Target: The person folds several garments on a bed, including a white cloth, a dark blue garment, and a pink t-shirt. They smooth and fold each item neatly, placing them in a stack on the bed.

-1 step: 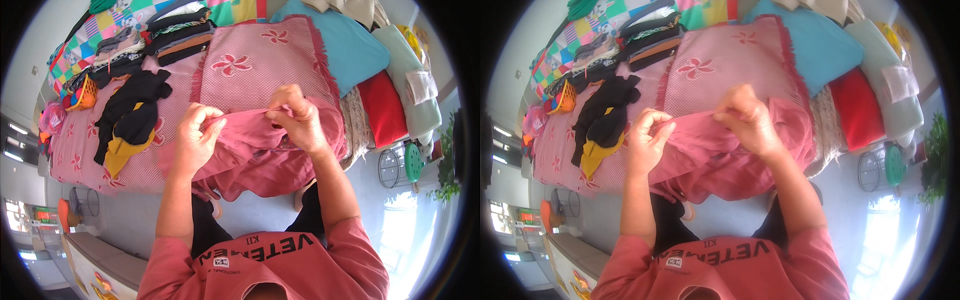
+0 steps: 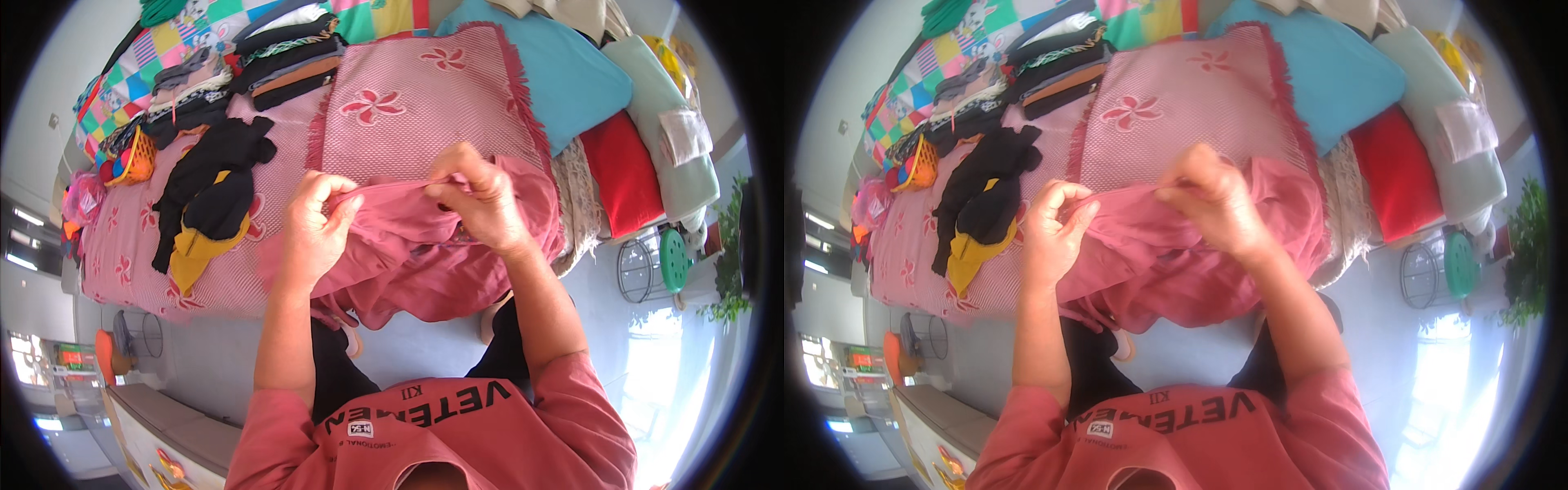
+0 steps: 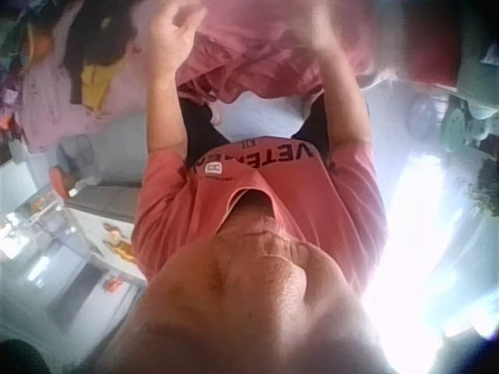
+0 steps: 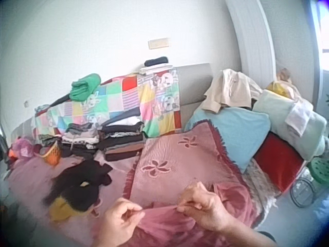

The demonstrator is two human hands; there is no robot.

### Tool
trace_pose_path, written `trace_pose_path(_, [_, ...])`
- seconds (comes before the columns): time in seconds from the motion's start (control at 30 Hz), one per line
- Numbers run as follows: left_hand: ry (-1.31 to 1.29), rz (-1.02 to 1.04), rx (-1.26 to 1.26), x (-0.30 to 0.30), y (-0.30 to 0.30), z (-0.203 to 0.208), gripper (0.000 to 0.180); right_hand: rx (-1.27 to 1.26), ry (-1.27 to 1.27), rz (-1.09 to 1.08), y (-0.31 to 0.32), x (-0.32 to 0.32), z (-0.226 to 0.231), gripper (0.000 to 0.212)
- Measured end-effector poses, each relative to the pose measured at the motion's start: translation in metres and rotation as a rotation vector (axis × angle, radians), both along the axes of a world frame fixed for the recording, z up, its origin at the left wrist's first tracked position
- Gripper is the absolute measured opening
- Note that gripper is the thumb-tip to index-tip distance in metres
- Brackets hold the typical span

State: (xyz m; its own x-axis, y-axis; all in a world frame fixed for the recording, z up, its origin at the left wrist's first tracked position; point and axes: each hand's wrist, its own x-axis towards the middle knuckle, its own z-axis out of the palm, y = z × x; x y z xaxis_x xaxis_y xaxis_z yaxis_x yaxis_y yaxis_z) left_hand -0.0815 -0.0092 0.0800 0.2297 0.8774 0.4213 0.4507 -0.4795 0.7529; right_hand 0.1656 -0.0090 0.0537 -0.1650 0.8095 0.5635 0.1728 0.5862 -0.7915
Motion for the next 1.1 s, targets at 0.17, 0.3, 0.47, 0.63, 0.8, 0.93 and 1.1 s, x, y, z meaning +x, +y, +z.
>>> trace_pose_path(0.17, [0.16,-0.125,0.173,0.017,-0.002,-0.002,0.033,0.046,-0.091,0.017,-0.008,-0.022,-0.002,0.015])
trace_pose_path(0.3, [0.173,-0.198,0.129,0.03,-0.007,-0.007,0.033,0.058,-0.093,0.096,-0.01,-0.025,0.0,0.014])
trace_pose_path(0.47, [0.154,-0.191,0.224,0.031,-0.006,-0.006,0.018,-0.047,-0.019,0.153,-0.014,-0.014,0.007,0.016])
trace_pose_path(0.63, [0.073,-0.188,0.13,0.02,-0.001,-0.009,0.015,-0.203,0.044,-0.314,-0.003,0.027,0.01,0.012])
trace_pose_path(0.8, [-0.026,-0.19,0.089,0.018,0.006,-0.015,0.013,-0.391,-0.486,-0.581,0.021,0.11,-0.025,0.018])
trace_pose_path(0.93, [-0.074,-0.171,0.043,0.016,0.01,-0.02,0.014,-0.189,-0.766,-0.471,0.027,0.14,-0.062,0.02])
trace_pose_path(1.1, [-0.089,-0.168,-0.015,0.01,0.012,-0.022,0.013,-0.165,-0.668,-0.482,0.021,0.138,-0.044,0.021])
